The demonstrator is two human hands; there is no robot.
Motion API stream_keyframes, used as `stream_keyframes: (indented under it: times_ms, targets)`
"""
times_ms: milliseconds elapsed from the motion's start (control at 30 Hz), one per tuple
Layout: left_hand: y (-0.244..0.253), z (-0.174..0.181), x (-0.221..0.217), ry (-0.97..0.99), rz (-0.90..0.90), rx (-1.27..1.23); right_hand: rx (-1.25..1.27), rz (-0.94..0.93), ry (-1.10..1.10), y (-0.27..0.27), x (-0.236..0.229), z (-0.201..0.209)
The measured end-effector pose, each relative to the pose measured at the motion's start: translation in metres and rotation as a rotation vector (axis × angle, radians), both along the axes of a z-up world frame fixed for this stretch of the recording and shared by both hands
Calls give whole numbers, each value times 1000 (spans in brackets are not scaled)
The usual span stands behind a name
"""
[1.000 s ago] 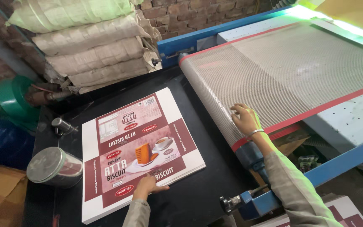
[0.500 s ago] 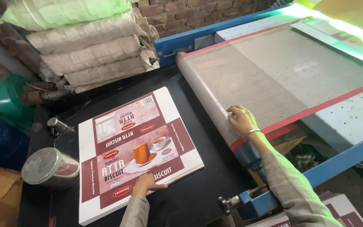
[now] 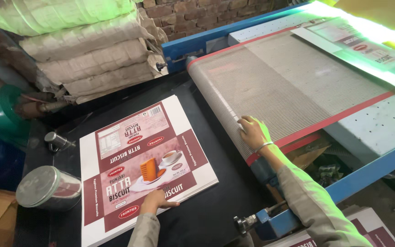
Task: The person repeatedly picks up printed cardboard sheets from a conveyor belt and stacks them on a table. The sheets are handled one at a time and placed in a growing pile.
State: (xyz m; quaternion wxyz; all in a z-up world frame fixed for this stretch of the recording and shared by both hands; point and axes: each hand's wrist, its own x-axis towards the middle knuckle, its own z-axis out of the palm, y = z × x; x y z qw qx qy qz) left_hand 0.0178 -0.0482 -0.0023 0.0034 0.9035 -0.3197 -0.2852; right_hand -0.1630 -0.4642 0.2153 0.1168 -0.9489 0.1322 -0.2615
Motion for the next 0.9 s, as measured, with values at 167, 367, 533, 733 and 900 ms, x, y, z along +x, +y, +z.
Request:
stream_keyframes:
  times_ms: [167, 367, 533, 733, 900]
  targets:
    - [2, -1, -1, 1, -9, 14, -58, -93, 59, -14, -4, 4]
    - [2, 3, -4, 30, 16, 24, -175, -298, 185, -52, -17, 7]
    - [0, 4, -2, 45, 21, 23, -264, -474, 326, -111, -41, -8]
    - [-2, 4, 2, 56, -7, 60, -315, -746, 57, -189, -76, -33]
    - [-3, 4, 3, 61, -6, 25, -330, -860, 57, -229, -106, -38]
